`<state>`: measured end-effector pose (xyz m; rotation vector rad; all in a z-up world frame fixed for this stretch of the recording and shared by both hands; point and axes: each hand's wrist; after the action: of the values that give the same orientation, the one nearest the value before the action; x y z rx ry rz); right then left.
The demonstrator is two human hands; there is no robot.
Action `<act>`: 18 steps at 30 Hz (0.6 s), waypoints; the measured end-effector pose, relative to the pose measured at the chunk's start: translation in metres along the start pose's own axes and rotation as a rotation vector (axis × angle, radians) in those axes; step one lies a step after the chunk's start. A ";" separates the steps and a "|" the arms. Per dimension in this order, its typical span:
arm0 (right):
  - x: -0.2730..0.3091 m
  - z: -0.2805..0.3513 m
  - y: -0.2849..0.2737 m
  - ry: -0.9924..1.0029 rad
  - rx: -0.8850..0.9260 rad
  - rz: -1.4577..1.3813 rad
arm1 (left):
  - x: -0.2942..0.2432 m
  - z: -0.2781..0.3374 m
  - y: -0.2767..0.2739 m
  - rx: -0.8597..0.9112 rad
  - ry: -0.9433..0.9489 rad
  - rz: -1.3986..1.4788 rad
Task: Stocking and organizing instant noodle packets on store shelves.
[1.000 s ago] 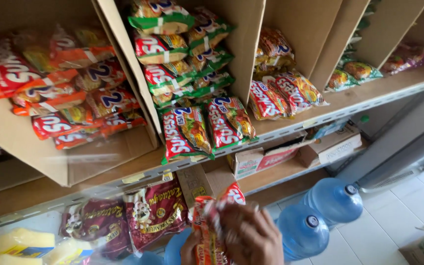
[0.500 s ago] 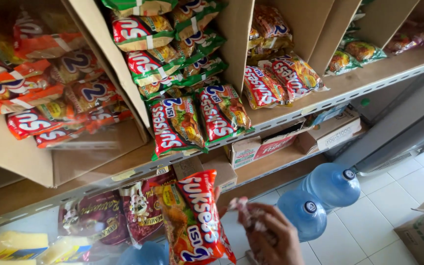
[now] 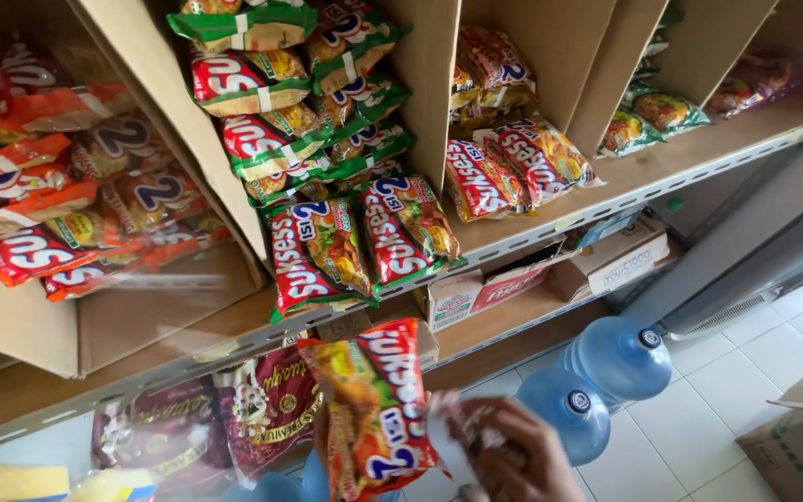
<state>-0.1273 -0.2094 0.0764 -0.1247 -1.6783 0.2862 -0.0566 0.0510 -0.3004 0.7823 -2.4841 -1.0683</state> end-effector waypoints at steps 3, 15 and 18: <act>-0.028 -0.003 0.024 -0.289 -0.308 0.507 | -0.029 -0.097 0.027 0.043 -0.030 0.065; 0.043 -0.042 0.041 -0.408 -0.533 0.612 | 0.012 -0.181 0.111 -0.746 -0.102 -0.522; -0.044 -0.016 0.072 -0.583 -0.407 0.785 | 0.016 -0.177 0.114 -0.692 -0.063 -0.643</act>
<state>-0.1120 -0.1487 0.0173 -1.1055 -2.1896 0.6008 -0.0237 0.0062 -0.0965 1.3303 -1.6918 -2.0232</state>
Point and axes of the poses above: each hand's wrist, its own z-axis away from the middle knuckle, its own y-axis out of the palm, x = y × z, and after that the axes turned 9 degrees about x, right-handed
